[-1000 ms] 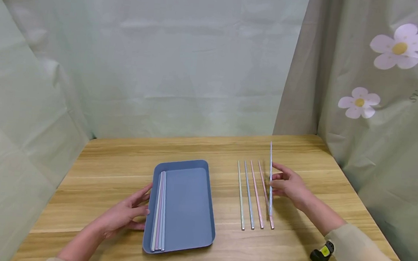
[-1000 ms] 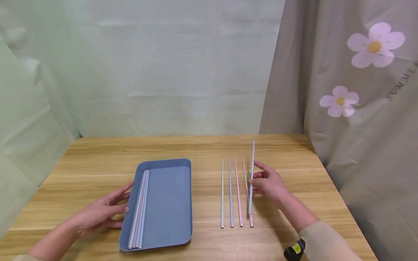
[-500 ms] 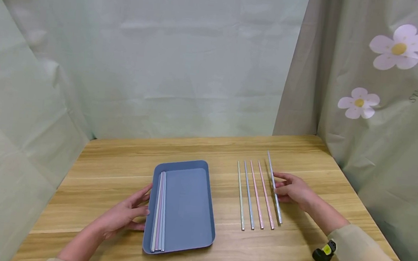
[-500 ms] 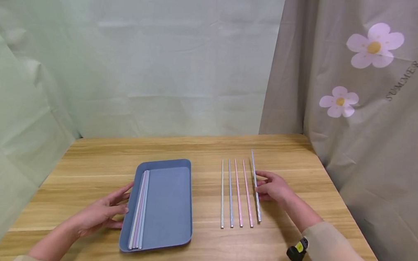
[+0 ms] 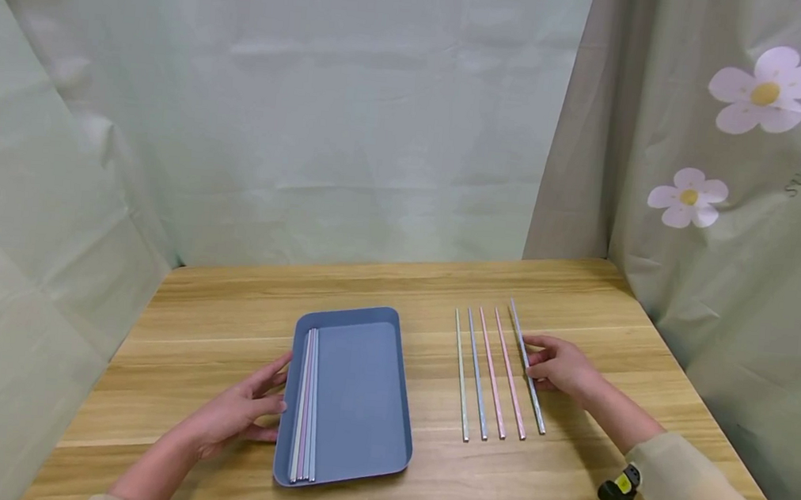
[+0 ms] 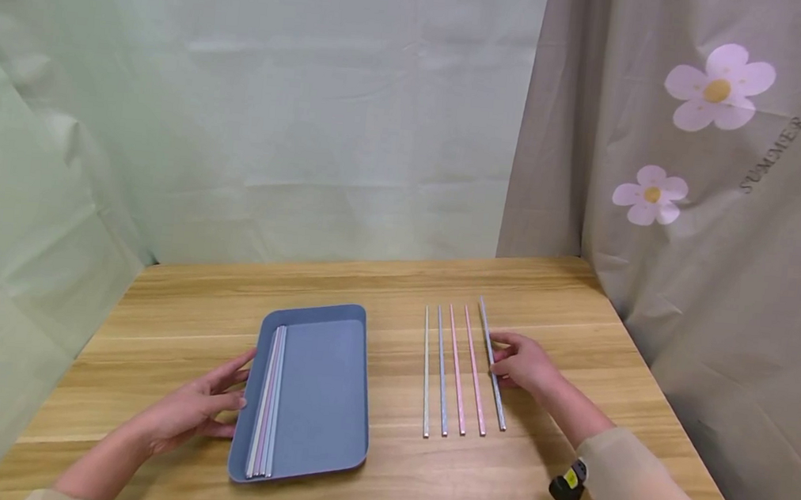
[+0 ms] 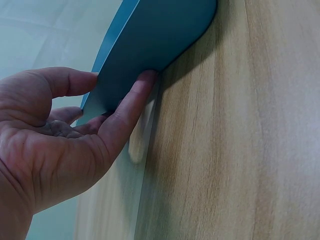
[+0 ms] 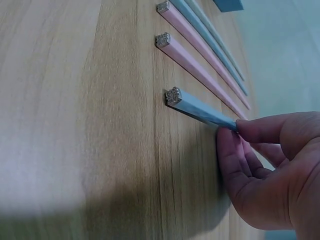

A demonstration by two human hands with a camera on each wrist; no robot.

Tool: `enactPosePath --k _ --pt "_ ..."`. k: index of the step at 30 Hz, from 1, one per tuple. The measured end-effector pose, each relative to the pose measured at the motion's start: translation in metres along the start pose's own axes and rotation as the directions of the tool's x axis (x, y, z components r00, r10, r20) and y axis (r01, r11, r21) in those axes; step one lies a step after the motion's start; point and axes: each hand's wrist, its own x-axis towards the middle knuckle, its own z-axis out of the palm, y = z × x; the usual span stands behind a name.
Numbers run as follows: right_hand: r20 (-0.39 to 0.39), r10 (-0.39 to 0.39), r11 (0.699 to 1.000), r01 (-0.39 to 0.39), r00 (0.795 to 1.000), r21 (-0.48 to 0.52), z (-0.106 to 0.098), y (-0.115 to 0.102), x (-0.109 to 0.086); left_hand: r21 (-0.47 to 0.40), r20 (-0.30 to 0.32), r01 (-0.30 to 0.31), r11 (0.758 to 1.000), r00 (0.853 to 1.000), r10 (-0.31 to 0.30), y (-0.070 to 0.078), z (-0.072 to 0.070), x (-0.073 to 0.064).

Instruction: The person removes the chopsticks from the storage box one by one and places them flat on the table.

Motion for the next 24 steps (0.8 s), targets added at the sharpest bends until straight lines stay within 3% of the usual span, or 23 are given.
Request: enactPosePath --k 11,24 --pt "0.002 0.005 0.994 -0.005 1.000 -0.105 -0.0003 -0.0027 -0.0037 -0.008 0.012 -0.012 1.000 1.000 0.012 0.0013 0.0004 -0.0008" --pt "0.011 -0.003 0.995 0.004 1.000 -0.100 -0.0015 -0.0014 -0.0037 -0.008 0.019 -0.007 1.000 1.000 0.008 0.0014 0.0004 -0.0010"
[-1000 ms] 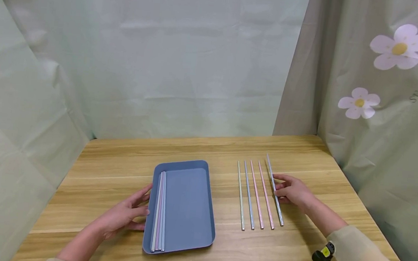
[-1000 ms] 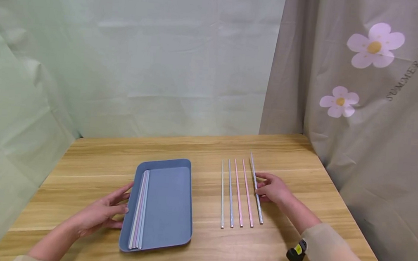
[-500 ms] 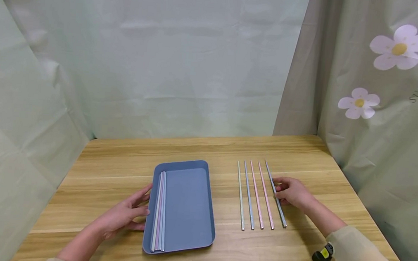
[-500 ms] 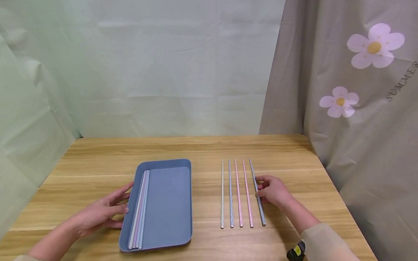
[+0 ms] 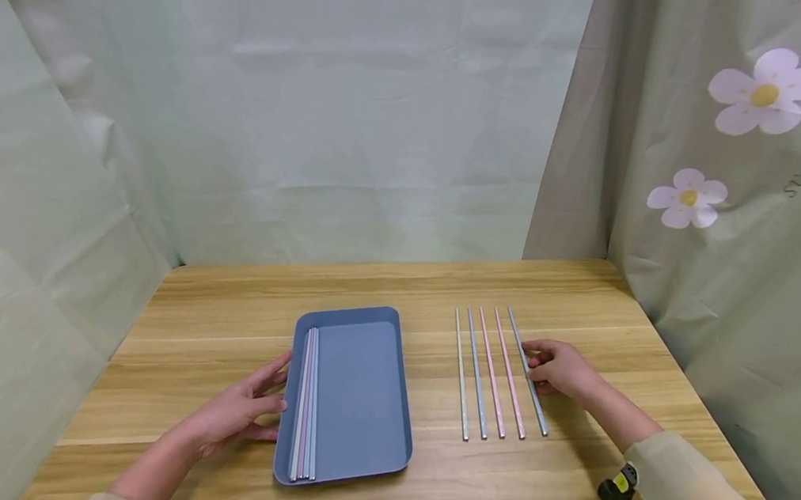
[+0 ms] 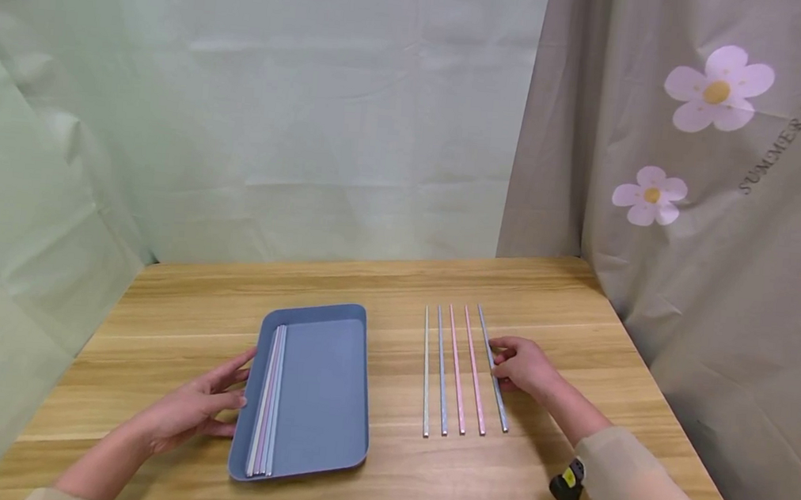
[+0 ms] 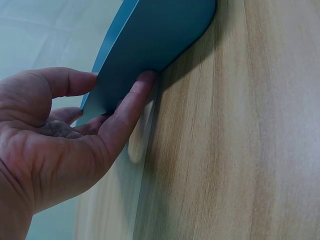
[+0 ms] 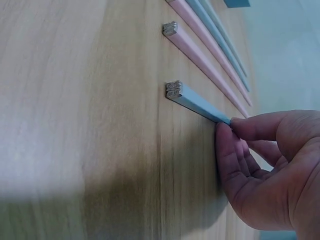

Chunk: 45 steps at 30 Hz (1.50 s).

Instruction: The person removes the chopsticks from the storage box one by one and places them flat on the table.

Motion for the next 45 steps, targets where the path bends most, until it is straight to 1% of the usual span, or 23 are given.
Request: enactPosePath --k 5,8,11,15,19,23,27,31,38,42,45 --pt "-0.017 -0.017 0.998 0.018 1.000 0.056 -0.004 -0.004 0.001 -0.001 0.001 0.001 1.000 1.000 -0.001 0.000 -0.001 0.000" --pt "-0.042 -0.034 0.996 0.037 0.999 0.086 -0.005 -0.011 0.000 -0.002 -0.001 -0.001 1.000 1.000 0.001 0.001 -0.001 0.000" --pt "-0.050 -0.067 0.993 0.071 0.997 0.090 -0.004 -0.021 -0.002 -0.002 -0.001 -0.001 1.000 1.000 0.001 0.002 -0.001 -0.001" --pt "-0.070 -0.107 0.990 0.112 0.992 0.088 0.004 -0.035 -0.004 -0.003 0.002 -0.006 1.000 1.000 0.006 0.003 0.000 0.000" --pt "-0.066 -0.155 0.981 0.161 0.986 0.104 0.021 -0.050 -0.003 -0.005 0.005 -0.010 1.000 1.000 0.010 0.003 0.000 0.000" --pt "-0.007 -0.202 0.967 0.200 0.979 0.154 0.042 -0.065 -0.002 -0.003 0.004 -0.012 1.000 1.000 0.012 0.003 0.000 0.000" --pt "0.063 -0.230 0.956 0.214 0.971 0.199 0.064 -0.082 -0.001 -0.002 0.003 -0.020 1.000 1.000 0.020 0.002 -0.001 0.000" --pt "0.107 -0.249 0.948 0.220 0.963 0.232 0.083 -0.098 0.001 0.003 0.003 -0.023 1.000 1.000 0.023 0.000 -0.001 0.000" --pt "0.176 -0.249 0.937 0.191 0.952 0.291 0.115 -0.116 0.004 -0.001 0.000 -0.015 1.000 1.000 0.015 -0.001 -0.001 0.001" --pt "0.231 -0.225 0.935 0.143 0.947 0.324 0.136 -0.122 0.005 -0.006 -0.001 -0.007 1.000 1.000 0.007 0.000 -0.001 0.000" --pt "0.286 -0.206 0.934 0.101 0.936 0.343 0.152 -0.125 0.007 -0.008 -0.003 0.000 1.000 1.000 0.000 0.001 0.000 -0.001"
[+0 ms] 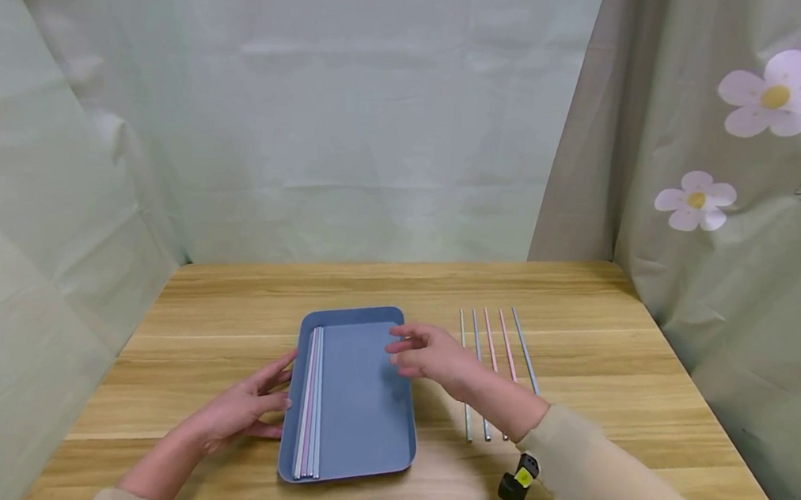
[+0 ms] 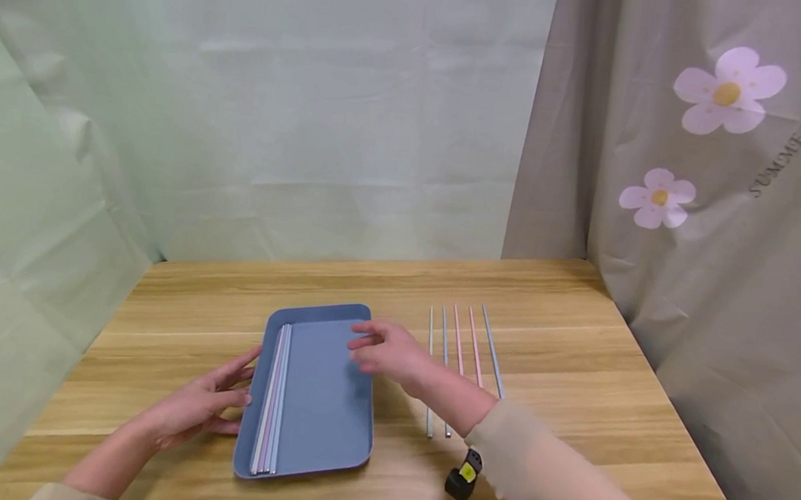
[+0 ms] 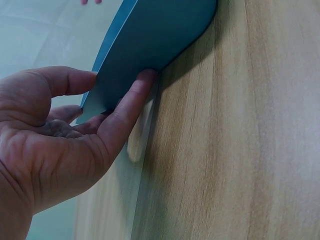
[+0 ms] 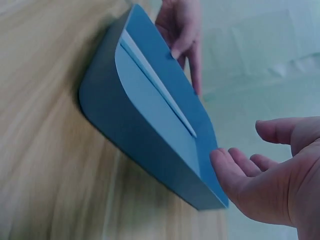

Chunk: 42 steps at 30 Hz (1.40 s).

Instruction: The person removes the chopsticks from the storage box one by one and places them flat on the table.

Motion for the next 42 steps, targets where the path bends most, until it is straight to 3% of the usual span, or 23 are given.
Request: enactPosePath --k 6,20,34,37,42 --pt "0.084 0.081 0.995 -0.085 0.993 0.054 0.023 0.008 0.015 -0.003 0.000 0.000 1.000 1.000 0.000 0.000 0.001 0.000" --pt "0.106 0.200 0.964 -0.215 0.974 0.155 0.062 0.021 0.032 -0.010 -0.006 -0.002 1.000 1.000 0.001 0.000 0.002 0.001" --pt "0.123 0.286 0.928 -0.307 0.950 0.210 0.082 0.027 0.043 -0.018 0.004 0.009 1.000 1.000 -0.009 0.000 0.001 0.000" --pt "0.102 0.298 0.924 -0.314 0.949 0.219 0.090 0.028 0.046 -0.012 0.007 0.010 1.000 1.000 -0.010 0.001 0.000 0.000" --pt "-0.014 0.292 0.940 -0.285 0.956 0.188 0.106 0.031 0.048 -0.006 0.013 0.010 1.000 1.000 -0.010 0.001 0.000 0.000"
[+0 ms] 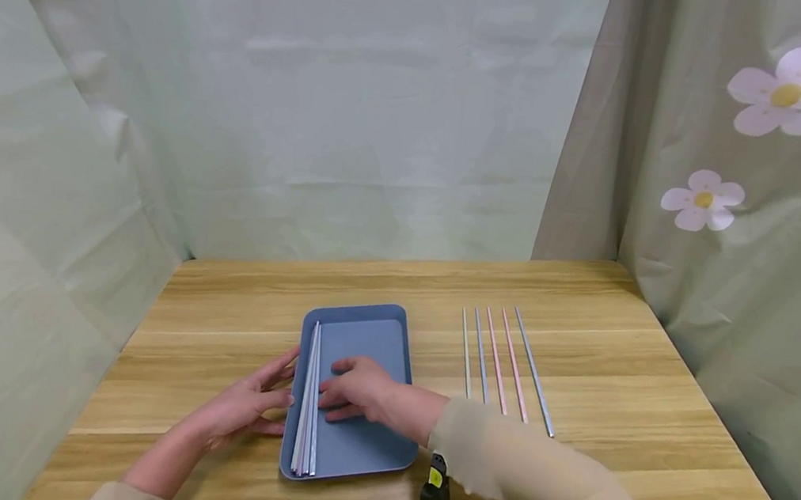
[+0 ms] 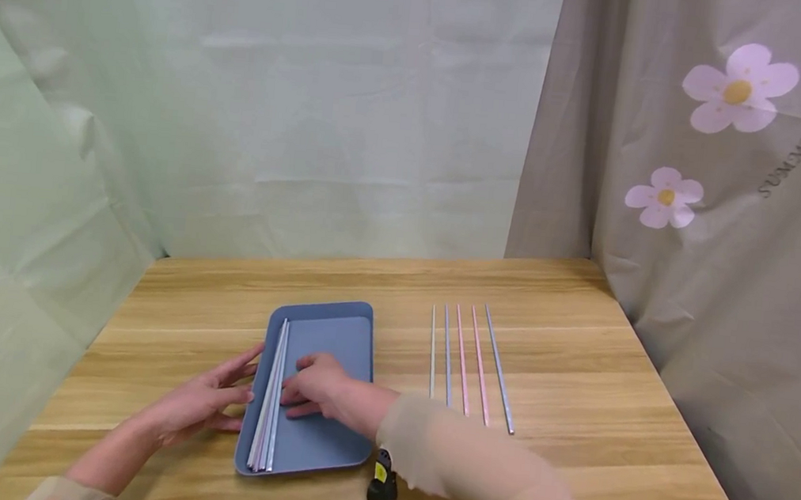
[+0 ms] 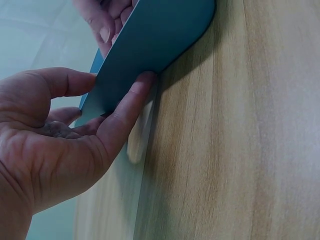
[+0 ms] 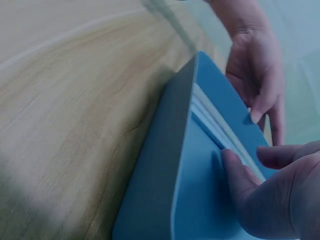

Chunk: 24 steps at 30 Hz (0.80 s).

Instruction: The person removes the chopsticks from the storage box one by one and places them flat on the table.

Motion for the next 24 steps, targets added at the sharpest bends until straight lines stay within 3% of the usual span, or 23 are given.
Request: enactPosePath --k 5,9,17,24 --pt "-0.037 -0.010 1.000 0.009 0.999 -0.026 0.010 0.005 0.003 -0.003 0.014 -0.003 1.000 1.000 0.003 0.000 -0.001 0.000" --pt "-0.067 -0.035 0.994 0.028 0.997 -0.101 0.016 0.008 0.007 -0.002 0.020 -0.002 1.000 1.000 0.002 0.000 -0.002 0.000" --pt "-0.115 -0.119 0.945 0.077 0.986 -0.319 0.026 0.008 0.011 0.002 0.016 -0.004 1.000 1.000 0.004 0.001 -0.001 0.001" --pt "-0.140 -0.116 0.939 0.063 0.983 -0.339 0.030 0.010 0.012 0.012 0.016 -0.001 1.000 1.000 0.000 0.001 -0.001 0.001"
